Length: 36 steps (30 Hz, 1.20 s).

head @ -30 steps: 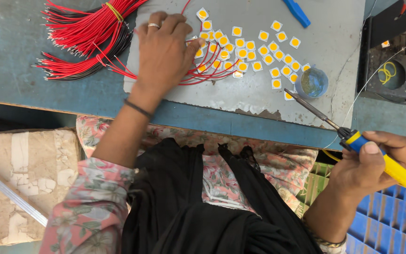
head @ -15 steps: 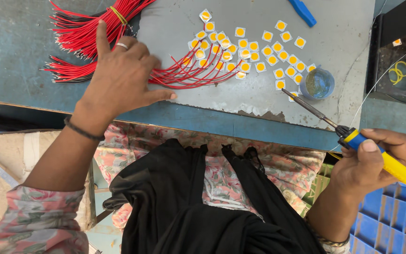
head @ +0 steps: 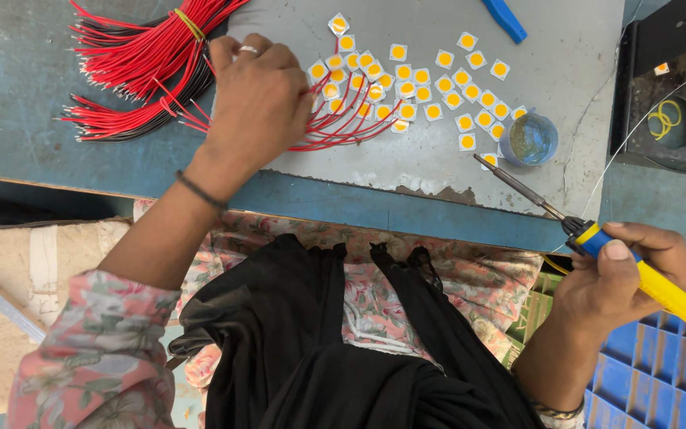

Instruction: The person solders red insulated wires onto the contact pads of small LED chip modules one at a time using a soldering iron, dipping the wire tip in flux before each joint. After soldering a batch, the person uses blue-handled pliers to trim and adjust the finished wired LED chips.

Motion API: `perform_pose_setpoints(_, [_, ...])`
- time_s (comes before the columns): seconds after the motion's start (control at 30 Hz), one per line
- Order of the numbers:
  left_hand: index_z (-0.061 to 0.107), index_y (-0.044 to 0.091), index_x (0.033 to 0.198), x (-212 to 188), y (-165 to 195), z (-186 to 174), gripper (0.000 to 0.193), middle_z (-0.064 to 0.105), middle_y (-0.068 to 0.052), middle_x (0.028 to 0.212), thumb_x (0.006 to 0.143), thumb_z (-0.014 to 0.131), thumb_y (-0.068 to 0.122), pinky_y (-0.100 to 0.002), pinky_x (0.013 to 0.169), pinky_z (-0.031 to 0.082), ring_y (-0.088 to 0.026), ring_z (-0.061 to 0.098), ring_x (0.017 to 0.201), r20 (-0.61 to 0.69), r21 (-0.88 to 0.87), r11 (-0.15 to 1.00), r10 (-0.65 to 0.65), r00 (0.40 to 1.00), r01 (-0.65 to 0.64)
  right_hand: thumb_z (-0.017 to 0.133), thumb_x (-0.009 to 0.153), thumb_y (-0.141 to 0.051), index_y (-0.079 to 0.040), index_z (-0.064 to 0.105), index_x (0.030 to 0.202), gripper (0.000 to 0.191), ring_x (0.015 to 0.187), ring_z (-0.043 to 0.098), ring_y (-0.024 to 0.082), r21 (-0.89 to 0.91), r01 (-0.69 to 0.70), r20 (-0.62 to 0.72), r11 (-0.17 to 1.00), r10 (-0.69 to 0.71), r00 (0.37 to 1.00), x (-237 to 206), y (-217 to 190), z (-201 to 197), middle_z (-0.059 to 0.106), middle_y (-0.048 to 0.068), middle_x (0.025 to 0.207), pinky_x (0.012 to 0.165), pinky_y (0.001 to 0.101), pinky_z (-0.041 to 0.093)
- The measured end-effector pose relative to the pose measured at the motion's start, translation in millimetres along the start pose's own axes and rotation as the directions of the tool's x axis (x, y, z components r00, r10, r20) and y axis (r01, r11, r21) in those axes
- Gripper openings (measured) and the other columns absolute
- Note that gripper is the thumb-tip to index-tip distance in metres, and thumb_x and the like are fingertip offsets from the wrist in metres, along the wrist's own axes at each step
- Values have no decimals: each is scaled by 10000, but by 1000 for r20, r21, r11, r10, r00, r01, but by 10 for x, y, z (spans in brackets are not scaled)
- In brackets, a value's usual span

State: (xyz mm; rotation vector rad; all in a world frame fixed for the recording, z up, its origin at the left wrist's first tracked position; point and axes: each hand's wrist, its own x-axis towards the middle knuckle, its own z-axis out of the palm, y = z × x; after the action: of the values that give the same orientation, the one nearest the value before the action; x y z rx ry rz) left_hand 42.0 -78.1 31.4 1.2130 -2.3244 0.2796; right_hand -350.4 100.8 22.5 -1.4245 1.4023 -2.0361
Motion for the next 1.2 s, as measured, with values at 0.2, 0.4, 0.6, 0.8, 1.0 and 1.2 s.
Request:
perform_pose_setpoints(0.2, [769, 102, 787, -236, 9, -369, 168, 709, -26, 1001, 906, 757, 220, -494, 1023, 349, -266, 613, 1094, 187, 104, 994, -59, 981, 40, 710, 1002, -204, 81, 592, 1013, 308, 594, 597, 173, 13, -5, -1, 1000, 5, 1000, 18, 48, -7, 609, 136, 858, 489, 246, 476])
perform_pose_setpoints(0.4, [780, -8, 1092, -201, 115, -494, 649, 701, -123, 1115, 848, 785, 593, -546, 1008, 316, -331, 575, 1133, 59, 22, 999, -28, 998, 26, 711, 1024, -190, 96, 600, 1026, 307, 608, 614, 184, 47, -12, 22, 999, 11, 1000, -32, 99, 88, 617, 139, 850, 530, 267, 515])
perform_pose_setpoints(0.6, [770, 57, 1023, -163, 52, -185, 411, 685, -102, 1097, 981, 757, 465, -567, 1070, 328, -327, 569, 1165, 75, 28, 999, -28, 997, 26, 703, 997, -189, 95, 590, 1004, 306, 618, 606, 166, 24, 11, -5, 1000, -11, 1000, -29, 81, 58, 625, 140, 864, 541, 239, 498])
perform_pose_setpoints(0.8, [770, 79, 1055, 386, -378, 537, 172, 713, -154, 962, 957, 655, 162, -551, 799, 441, -363, 661, 912, -78, -165, 986, -12, 997, -1, 706, 1018, -187, 90, 587, 1025, 302, 649, 639, 177, 66, -37, 34, 997, 35, 999, -62, 21, 152, 617, 136, 876, 539, 249, 523])
perform_pose_setpoints(1.0, [767, 59, 1021, 802, -584, 887, 228, 737, -180, 872, 969, 613, 219, -495, 680, 546, -381, 700, 741, 153, -332, 943, 41, 987, 12, 694, 994, -205, 78, 591, 1009, 301, 622, 612, 162, 37, 28, 13, 999, -28, 1000, -47, -94, 129, 613, 127, 877, 512, 247, 511])
perform_pose_setpoints(1.2, [758, 45, 985, 682, -597, 659, 277, 717, -181, 828, 960, 653, 299, -471, 660, 543, -368, 691, 709, 320, -373, 917, -12, 947, 138, 700, 992, -209, 78, 590, 1011, 308, 598, 595, 162, 25, -19, 8, 999, 19, 1000, -82, -7, 5, 626, 142, 854, 502, 237, 489])
